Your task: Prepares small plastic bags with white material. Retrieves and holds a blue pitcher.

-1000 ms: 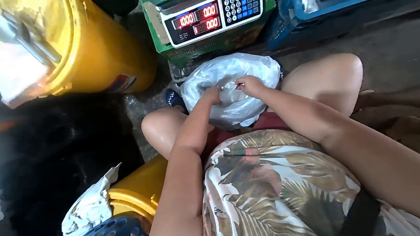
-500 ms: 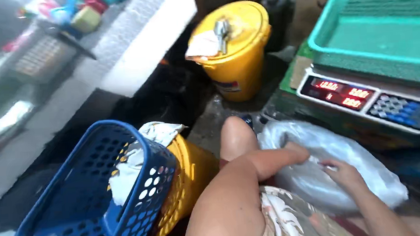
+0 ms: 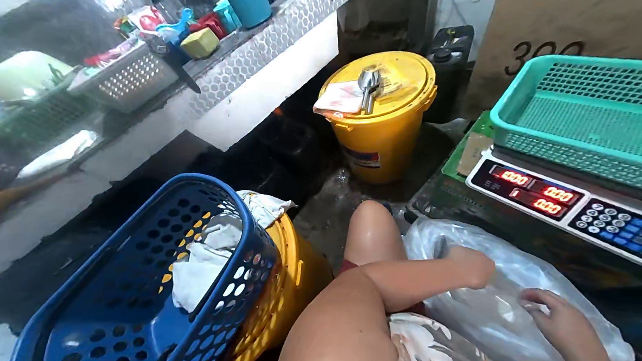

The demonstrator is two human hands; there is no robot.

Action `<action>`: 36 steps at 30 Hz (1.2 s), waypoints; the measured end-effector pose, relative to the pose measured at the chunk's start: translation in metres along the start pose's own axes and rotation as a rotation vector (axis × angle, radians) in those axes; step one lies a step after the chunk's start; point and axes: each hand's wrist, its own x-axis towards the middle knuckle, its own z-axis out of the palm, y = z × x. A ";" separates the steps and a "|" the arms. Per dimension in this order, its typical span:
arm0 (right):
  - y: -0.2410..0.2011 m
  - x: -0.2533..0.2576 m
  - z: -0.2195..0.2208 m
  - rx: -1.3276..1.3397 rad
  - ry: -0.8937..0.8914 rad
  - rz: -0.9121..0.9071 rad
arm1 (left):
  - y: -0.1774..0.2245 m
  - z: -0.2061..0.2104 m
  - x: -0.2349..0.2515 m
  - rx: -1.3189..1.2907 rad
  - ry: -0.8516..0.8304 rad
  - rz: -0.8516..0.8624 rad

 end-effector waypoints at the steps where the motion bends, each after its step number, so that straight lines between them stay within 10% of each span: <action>1: 0.002 -0.002 0.000 0.000 0.017 0.032 | -0.004 0.005 0.004 -0.015 0.012 -0.015; 36: -0.035 0.003 0.015 -0.002 0.028 -0.055 | -0.082 -0.044 -0.021 0.006 0.052 0.136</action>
